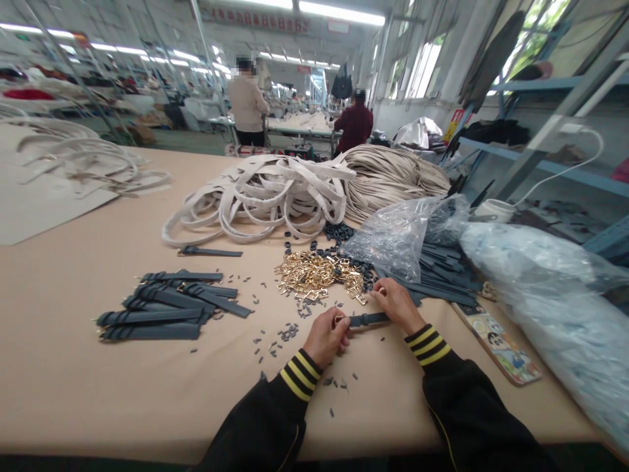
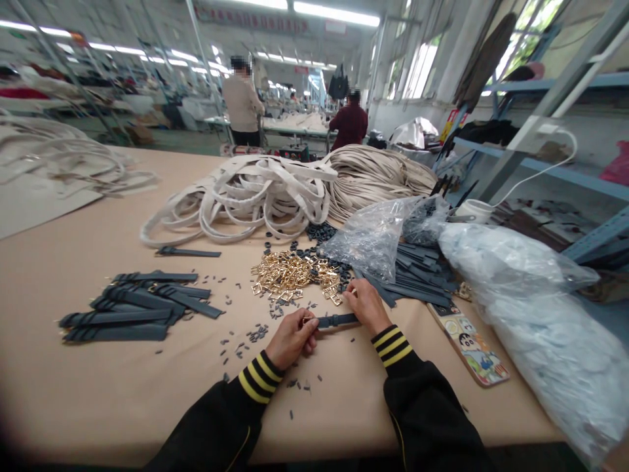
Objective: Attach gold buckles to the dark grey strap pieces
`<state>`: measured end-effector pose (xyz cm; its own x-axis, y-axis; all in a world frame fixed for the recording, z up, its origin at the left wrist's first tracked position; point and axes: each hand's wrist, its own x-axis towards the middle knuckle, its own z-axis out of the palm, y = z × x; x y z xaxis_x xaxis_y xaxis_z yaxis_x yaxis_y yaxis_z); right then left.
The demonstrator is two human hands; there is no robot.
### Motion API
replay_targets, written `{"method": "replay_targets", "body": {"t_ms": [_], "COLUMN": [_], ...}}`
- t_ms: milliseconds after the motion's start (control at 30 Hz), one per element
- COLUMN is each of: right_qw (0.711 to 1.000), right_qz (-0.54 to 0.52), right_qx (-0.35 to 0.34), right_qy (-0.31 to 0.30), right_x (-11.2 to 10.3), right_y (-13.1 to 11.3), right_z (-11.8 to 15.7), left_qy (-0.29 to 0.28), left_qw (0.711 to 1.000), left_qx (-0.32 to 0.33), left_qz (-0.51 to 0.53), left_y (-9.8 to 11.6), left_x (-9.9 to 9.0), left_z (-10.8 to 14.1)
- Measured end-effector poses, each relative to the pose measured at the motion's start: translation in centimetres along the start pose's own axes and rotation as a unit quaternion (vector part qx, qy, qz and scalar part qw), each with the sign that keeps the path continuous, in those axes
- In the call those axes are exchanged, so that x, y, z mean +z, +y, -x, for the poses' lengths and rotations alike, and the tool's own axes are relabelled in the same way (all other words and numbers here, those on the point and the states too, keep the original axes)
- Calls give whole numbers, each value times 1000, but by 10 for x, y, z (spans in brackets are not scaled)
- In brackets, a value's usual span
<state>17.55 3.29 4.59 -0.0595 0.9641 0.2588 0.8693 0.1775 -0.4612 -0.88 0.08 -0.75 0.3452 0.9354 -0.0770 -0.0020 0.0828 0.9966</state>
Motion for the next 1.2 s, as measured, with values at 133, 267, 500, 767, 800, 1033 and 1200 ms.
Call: {"method": "replay_targets", "body": {"t_ms": [133, 267, 500, 767, 800, 1033, 1200], "right_qw": [976, 915, 883, 887, 886, 877, 921], "right_qz": [-210, -375, -434, -435, -437, -448, -370], "right_qx": [43, 114, 167, 146, 145, 162, 74], "right_qy": [-40, -98, -67, -51, -49, -69, -97], "right_x": [-12, -3, 20, 27, 27, 24, 27], "right_y": [-16, -24, -22, -26, -26, -26, -31], "right_z": [27, 55, 65, 66, 66, 65, 62], "left_qy": [37, 43, 13, 9, 2, -26, 8], "left_qw": [999, 998, 999, 999, 999, 996, 999], "left_qx": [20, 30, 27, 40, 45, 76, 49], "left_qz": [10, 35, 44, 2, -5, -48, -1], "left_y": [4, 7, 6, 7, 7, 5, -2], "left_x": [-2, -2, -1, 0, -1, -3, 4], "left_z": [-1, -1, 0, 3, 3, 3, 5]}}
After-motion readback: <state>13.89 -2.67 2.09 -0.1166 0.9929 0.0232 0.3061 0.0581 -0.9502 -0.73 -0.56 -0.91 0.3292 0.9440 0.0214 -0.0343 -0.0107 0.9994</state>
